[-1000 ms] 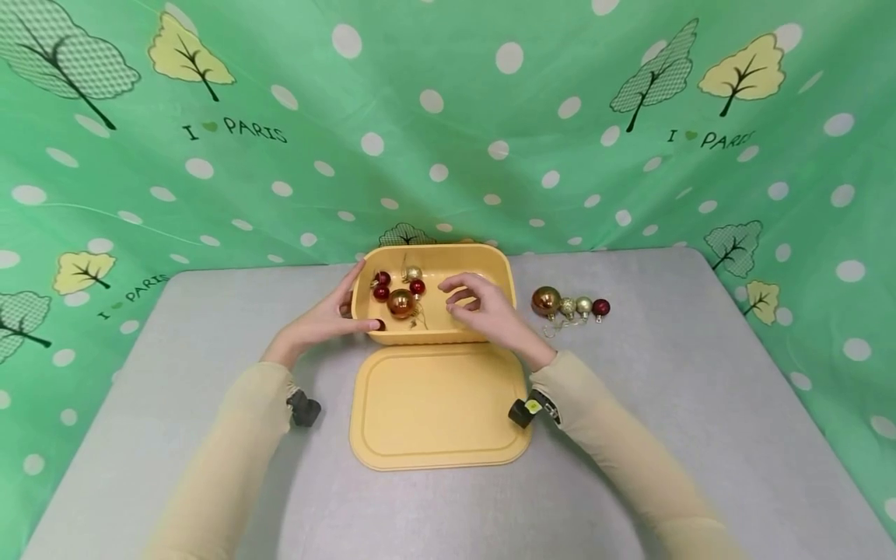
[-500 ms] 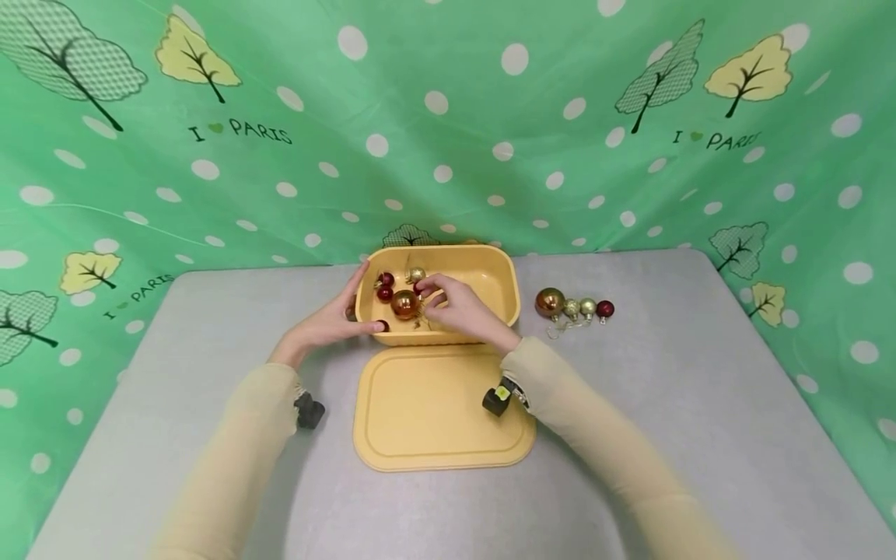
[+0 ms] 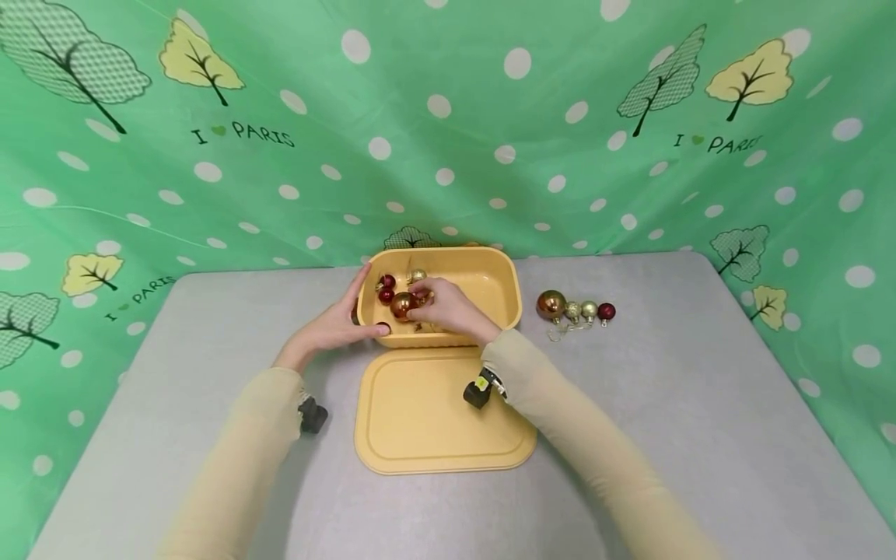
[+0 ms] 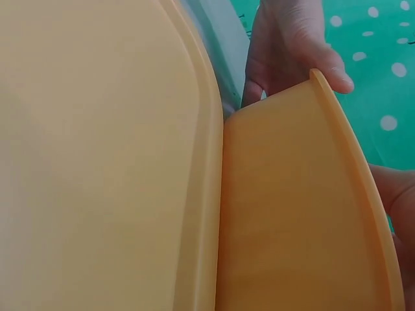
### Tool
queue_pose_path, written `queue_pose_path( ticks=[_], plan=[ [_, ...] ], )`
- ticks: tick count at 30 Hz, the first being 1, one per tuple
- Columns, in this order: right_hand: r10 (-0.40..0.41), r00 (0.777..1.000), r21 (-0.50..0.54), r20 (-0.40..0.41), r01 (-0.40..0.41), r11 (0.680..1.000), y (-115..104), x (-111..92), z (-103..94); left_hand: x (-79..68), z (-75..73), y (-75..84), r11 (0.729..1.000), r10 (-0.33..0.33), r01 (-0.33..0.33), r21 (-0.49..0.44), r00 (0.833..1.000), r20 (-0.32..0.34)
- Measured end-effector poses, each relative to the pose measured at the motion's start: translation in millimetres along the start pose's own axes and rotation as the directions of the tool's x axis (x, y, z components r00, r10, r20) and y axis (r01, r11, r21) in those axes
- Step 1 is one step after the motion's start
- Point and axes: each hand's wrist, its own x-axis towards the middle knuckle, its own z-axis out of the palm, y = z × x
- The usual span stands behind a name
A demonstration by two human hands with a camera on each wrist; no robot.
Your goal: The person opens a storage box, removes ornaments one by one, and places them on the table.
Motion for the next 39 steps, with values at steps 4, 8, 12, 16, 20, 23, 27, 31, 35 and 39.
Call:
queue_pose_path(
  ticks=[4, 8, 12, 16, 20, 23, 27, 31, 35, 39],
  plan=[
    [-0.004, 1.0, 0.014, 0.027, 0.004, 1.0, -1.0, 2.8, 3.1, 0.5, 0.4, -0.2, 1.0, 0.002, -0.002, -0.011, 1.0, 0.001],
    [-0.018, 0.998, 0.015, 0.063, 0.017, 1.0, -2.6, 5.3, 5.2, 1.0, 0.6, -0.2, 1.0, 0.0, 0.0, -0.02, 1.0, 0.009],
    [-0.028, 0.997, 0.005, 0.076, 0.028, 1.0, -3.0, 7.6, 6.6, 1.5, 0.8, -0.1, 1.0, -0.003, 0.003, -0.009, 1.0, 0.012],
    [-0.026, 0.997, -0.008, 0.079, 0.027, 1.0, -2.9, 10.0, 7.8, 1.8, 0.6, -0.9, 1.0, -0.008, 0.008, -0.01, 1.0, 0.011],
    [-0.027, 0.996, -0.004, 0.081, 0.027, 1.0, -2.7, 12.3, 9.1, 1.4, 0.2, -1.2, 1.0, -0.018, 0.018, -0.024, 1.0, 0.009],
    [-0.038, 0.996, 0.013, 0.077, 0.037, 0.999, -1.6, 12.7, 9.7, 1.4, 0.0, -1.5, 0.999, -0.017, 0.018, -0.037, 1.0, 0.012],
    [-0.071, 0.994, 0.077, 0.081, 0.065, 0.995, -0.1, 10.6, 8.4, 2.2, 0.1, -2.9, 0.999, -0.012, 0.013, -0.044, 1.0, 0.014],
    [-0.106, 0.99, 0.182, 0.097, 0.087, 0.979, 1.5, 7.3, 5.0, 2.7, 0.6, -3.4, 0.999, -0.006, 0.007, -0.034, 1.0, 0.012],
    [-0.129, 0.987, 0.268, 0.101, 0.098, 0.958, 3.6, 2.4, -0.4, 2.0, 0.8, -2.6, 0.999, -0.01, 0.01, -0.033, 1.0, 0.011],
    [-0.122, 0.988, 0.334, 0.092, 0.084, 0.939, 5.8, -5.2, -7.3, 1.2, 0.9, -2.6, 0.999, -0.019, 0.019, -0.033, 1.0, 0.008]
  ],
)
